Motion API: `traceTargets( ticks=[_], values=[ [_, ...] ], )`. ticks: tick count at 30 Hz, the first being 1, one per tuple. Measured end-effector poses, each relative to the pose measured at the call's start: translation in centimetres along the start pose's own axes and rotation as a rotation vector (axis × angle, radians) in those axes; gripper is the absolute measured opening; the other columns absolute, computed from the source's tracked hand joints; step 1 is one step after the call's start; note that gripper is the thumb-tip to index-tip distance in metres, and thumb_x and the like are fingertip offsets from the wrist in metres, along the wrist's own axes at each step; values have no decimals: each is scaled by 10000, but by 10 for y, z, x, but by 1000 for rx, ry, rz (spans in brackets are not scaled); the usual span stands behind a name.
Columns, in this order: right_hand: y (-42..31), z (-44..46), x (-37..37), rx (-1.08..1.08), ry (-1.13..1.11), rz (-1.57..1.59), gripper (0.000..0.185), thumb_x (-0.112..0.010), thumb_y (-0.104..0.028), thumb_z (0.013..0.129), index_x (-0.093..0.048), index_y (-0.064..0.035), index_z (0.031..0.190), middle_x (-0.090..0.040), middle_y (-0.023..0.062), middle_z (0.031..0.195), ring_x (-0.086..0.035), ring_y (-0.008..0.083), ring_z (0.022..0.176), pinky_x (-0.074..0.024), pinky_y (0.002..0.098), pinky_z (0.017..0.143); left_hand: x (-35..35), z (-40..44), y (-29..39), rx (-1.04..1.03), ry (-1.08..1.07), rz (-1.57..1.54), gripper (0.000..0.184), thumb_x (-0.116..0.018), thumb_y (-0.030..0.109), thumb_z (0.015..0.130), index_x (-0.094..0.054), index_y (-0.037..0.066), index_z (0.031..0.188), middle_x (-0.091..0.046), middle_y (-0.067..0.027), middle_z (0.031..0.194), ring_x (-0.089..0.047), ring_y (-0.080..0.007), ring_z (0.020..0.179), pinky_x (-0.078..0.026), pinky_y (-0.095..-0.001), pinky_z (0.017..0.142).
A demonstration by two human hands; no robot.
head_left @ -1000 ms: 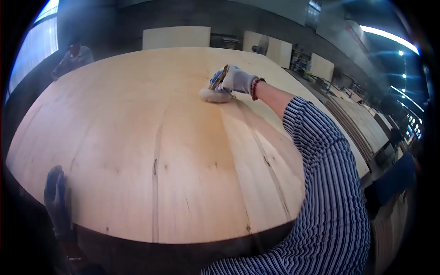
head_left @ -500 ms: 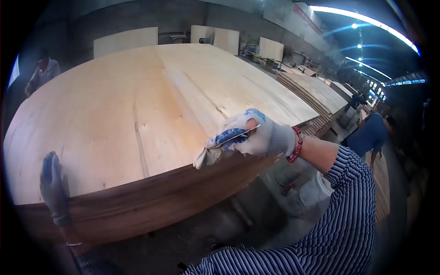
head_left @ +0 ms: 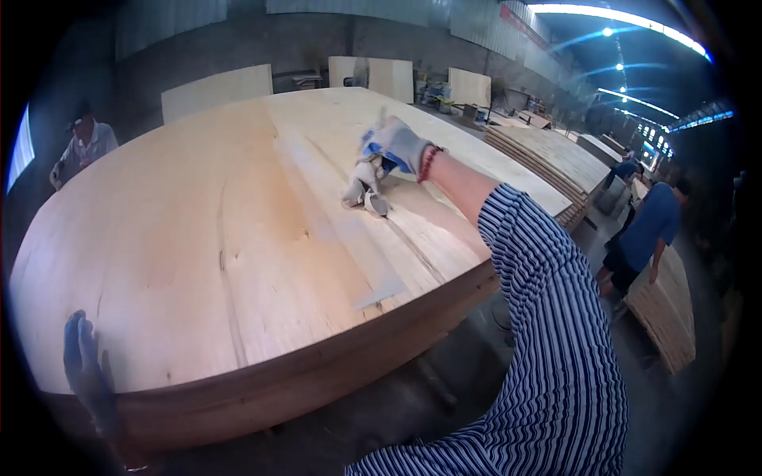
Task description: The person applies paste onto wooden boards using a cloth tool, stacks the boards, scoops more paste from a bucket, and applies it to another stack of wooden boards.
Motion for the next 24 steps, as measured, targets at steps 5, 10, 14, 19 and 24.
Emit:
traceTargets(
  ticks=[5,10,14,19,24],
  values=[
    [-64,-24,-66,113,-399,-383,184,-697,13,688,-700,13,872,-707,86,842,-656,157,782,-531,303,678,22,14,-2,-82,-47,-12,413,-468,229,999,-483,-24,1326,-528,-126,1325,-514,-233,1203,-397,-345,1048],
    [-93,-113,-58,33,-565,-373,267,-697,9,736,-711,-31,1000,-719,71,986,-642,97,834,-510,238,718,34,19,-3,-128,-68,77,413,-443,246,1006,-484,0,1335,-518,-119,1343,-508,-219,1218,-389,-354,1060],
    [-133,-197,-55,34,-686,-365,270,-702,-1,754,-698,-17,1023,-715,83,957,-643,124,859,-508,254,789,35,-4,28,-66,5,-12,433,-390,294,1018,-482,25,1344,-512,-112,1356,-495,-228,1243,-366,-375,1079],
    [-154,-218,-50,107,-370,-163,261,-700,-8,794,-680,-3,1055,-710,83,979,-657,153,874,-530,270,781,61,-37,61,-394,4,294,464,-318,349,1028,-461,70,1370,-479,-117,1396,-464,-245,1285,-334,-403,1105],
    [-161,-169,-143,60,-342,521,168,-504,-56,922,-637,46,912,-664,130,894,-654,198,823,-546,310,741,140,-51,17,-349,48,109,507,-277,369,1035,-388,43,1406,-417,-113,1446,-410,-237,1333,-287,-387,1141]
  ],
)
Point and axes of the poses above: each hand's wrist, its own z-axis towards the middle knuckle, its own x-axis out of the back of the hand, y = z × x, the point moved 7 cm from there along z, towards the middle knuckle
